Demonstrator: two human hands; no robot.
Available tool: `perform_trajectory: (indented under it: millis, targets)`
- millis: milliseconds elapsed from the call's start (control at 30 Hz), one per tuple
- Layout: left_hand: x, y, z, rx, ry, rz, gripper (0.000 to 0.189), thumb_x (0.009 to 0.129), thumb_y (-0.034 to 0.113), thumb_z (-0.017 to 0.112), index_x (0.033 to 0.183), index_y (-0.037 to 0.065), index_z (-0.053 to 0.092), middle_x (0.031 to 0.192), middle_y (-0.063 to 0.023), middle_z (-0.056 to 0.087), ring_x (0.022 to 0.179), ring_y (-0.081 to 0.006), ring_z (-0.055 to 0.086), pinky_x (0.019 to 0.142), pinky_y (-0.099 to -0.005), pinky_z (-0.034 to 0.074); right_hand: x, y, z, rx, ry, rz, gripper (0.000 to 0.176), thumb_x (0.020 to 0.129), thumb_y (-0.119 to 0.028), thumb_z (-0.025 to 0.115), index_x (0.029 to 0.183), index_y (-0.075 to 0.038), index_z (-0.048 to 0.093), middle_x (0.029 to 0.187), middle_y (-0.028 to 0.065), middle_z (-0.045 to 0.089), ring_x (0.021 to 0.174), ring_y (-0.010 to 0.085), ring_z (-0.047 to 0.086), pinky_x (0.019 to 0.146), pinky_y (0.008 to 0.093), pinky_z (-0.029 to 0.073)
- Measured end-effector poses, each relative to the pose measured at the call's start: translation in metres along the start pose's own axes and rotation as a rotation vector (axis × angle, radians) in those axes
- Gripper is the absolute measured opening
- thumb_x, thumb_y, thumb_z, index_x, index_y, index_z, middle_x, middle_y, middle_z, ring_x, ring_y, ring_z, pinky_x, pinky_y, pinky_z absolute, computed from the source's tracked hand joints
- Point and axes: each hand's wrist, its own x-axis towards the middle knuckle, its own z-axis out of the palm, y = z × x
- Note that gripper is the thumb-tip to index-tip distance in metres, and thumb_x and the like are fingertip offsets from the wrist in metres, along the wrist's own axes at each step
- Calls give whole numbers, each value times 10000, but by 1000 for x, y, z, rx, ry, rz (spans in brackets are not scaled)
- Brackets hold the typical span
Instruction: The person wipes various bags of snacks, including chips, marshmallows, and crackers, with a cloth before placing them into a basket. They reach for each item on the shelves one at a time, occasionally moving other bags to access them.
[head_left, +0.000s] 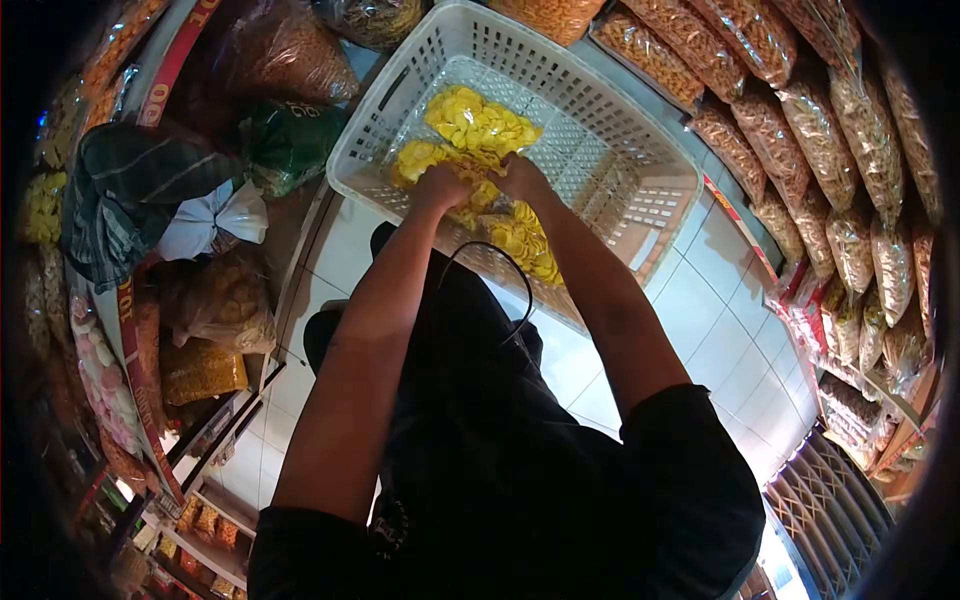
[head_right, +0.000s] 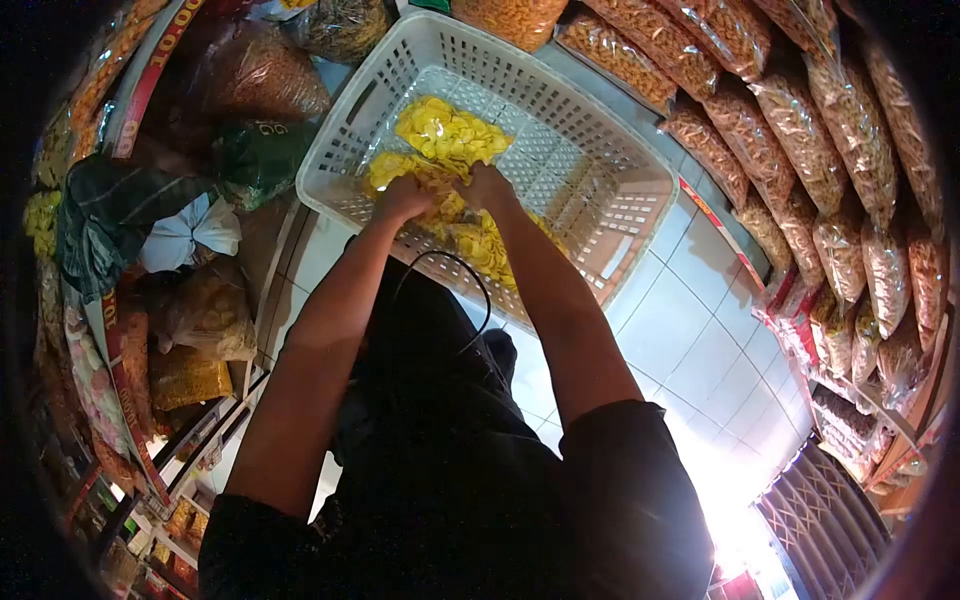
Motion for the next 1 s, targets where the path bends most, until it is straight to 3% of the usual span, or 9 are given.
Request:
perform_trajectory:
  millis: [100,167,367,533,633,733,900,967,1000]
  targets:
    - [1,-20,-7,39,270,-116,752,781,546,724,1294,15,581,1331,-279,543,1203,-420,582,994,-494,494,23,6,4,-13,-145,126,865,757,-636,752,1291,17,558,1262,239,638,1143,365,632,956,407,502]
    - [5,-23,-14,81,252,-152,859,799,520,724,1420,6,428,1412,-294,424,1254,-453,519,1000,-515,484,20,0,1,-25,-146,163,981,708,-645,797,1331,52,499,1259,236,641,1159,359,628,970,398,498]
    - [14,-34,-13,-23,413,-205,936,801,486,725,1486,3,308,1463,-294,371,1351,-461,406,1073,-542,406,12,-3,1,103,-127,112,1090,618,-603,892,1333,94,455,1247,270,632,1185,352,617,990,385,490]
    - [18,-41,-17,-73,514,-169,950,808,486,719,1497,-5,286,1483,-292,352,1369,-465,376,1100,-566,358,3,-14,4,24,-191,-143,978,671,-522,880,1363,28,462,1262,235,637,1178,355,618,995,403,488]
    - [9,-31,-21,-51,622,-21,973,799,493,726,1511,15,267,1499,-281,335,1376,-465,359,1110,-575,340,-13,-30,9,-97,-198,-323,810,744,-453,842,1371,-70,502,1244,204,651,1146,353,632,953,434,503]
    - [-7,-13,-26,200,720,6,873,819,479,714,1481,32,362,1542,-258,275,1400,-460,316,1115,-591,327,-35,-58,-9,-110,-279,-363,718,764,-440,824,1332,-96,554,1185,194,670,1079,335,661,896,441,522]
    - [-24,-8,-34,469,516,-118,705,855,484,688,1402,65,536,1616,-225,121,1449,-432,237,1113,-605,314,14,-31,-7,171,-353,-336,585,786,-419,803,1241,-96,627,1069,186,690,935,302,695,825,437,543]
    - [-24,-9,-30,513,498,-165,701,859,493,682,1400,68,549,1630,-218,76,1459,-422,226,1107,-611,317,54,-7,-3,141,4,-435,510,835,-425,768,1203,-92,650,1135,187,673,988,325,674,850,444,534]
    - [-22,-9,-28,532,504,-187,699,863,488,678,1403,65,545,1635,-216,58,1460,-420,224,1106,-613,319,56,-8,-13,-23,193,-371,614,828,-472,761,1274,-78,607,1225,205,631,1086,350,636,901,439,521]
